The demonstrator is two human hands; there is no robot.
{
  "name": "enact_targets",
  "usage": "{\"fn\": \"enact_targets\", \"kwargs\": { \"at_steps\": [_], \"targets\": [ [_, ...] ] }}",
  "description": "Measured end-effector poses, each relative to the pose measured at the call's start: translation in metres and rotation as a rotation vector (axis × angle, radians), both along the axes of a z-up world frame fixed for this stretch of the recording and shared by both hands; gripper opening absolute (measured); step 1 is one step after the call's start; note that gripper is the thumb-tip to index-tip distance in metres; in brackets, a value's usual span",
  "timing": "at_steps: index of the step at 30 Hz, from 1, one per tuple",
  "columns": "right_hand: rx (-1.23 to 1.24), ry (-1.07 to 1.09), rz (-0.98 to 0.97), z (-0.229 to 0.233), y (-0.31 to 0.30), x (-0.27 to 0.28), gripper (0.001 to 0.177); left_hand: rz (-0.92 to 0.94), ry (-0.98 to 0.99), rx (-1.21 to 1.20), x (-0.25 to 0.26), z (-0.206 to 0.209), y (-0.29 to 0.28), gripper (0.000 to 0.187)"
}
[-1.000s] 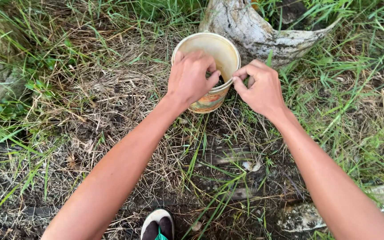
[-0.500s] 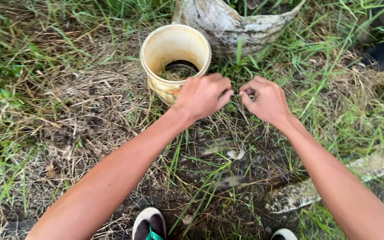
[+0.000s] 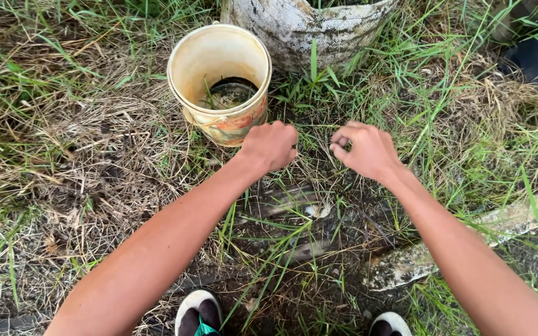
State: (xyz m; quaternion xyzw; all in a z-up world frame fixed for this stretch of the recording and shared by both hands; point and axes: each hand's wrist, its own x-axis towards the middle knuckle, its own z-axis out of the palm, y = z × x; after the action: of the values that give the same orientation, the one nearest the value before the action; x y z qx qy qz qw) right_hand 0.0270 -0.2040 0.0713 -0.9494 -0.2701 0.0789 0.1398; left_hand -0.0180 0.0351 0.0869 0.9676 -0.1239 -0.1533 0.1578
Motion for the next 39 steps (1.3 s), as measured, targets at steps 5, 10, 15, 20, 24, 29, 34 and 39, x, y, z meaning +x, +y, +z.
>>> {"fn": "enact_targets", "kwargs": {
  "at_steps": [5,10,15,20,24,29,34,39],
  "targets": [
    [-0.029,0.031,0.0,-0.015,0.002,0.004,0.018,-0.005,0.027,-0.011,0.008,-0.011,-0.006,0.024],
    [-0.022,-0.005,0.065,-0.042,0.006,0.009,0.017,-0.019,0.041,-0.028,0.015,-0.033,-0.009,0.017],
    [-0.081,-0.027,0.143,-0.051,0.013,0.012,0.017,-0.049,0.045,-0.051,0.02,-0.047,-0.012,0.016],
    [-0.144,-0.004,0.152,-0.065,0.018,0.016,0.02,-0.133,0.055,-0.073,0.024,-0.072,-0.015,0.036],
    [-0.119,-0.107,0.137,-0.073,0.015,0.018,0.022,-0.111,0.223,0.087,0.023,-0.057,-0.015,0.06],
    [-0.088,-0.14,0.135,-0.071,0.025,0.016,0.034,-0.111,0.238,0.067,0.025,-0.056,-0.013,0.055],
    [-0.087,-0.152,0.148,-0.085,0.021,0.016,0.019,-0.112,0.218,0.052,0.027,-0.061,-0.013,0.049],
    [-0.093,-0.202,0.198,-0.082,0.017,0.015,0.016,-0.111,0.231,0.059,0.026,-0.05,-0.012,0.047]
  ]
}}
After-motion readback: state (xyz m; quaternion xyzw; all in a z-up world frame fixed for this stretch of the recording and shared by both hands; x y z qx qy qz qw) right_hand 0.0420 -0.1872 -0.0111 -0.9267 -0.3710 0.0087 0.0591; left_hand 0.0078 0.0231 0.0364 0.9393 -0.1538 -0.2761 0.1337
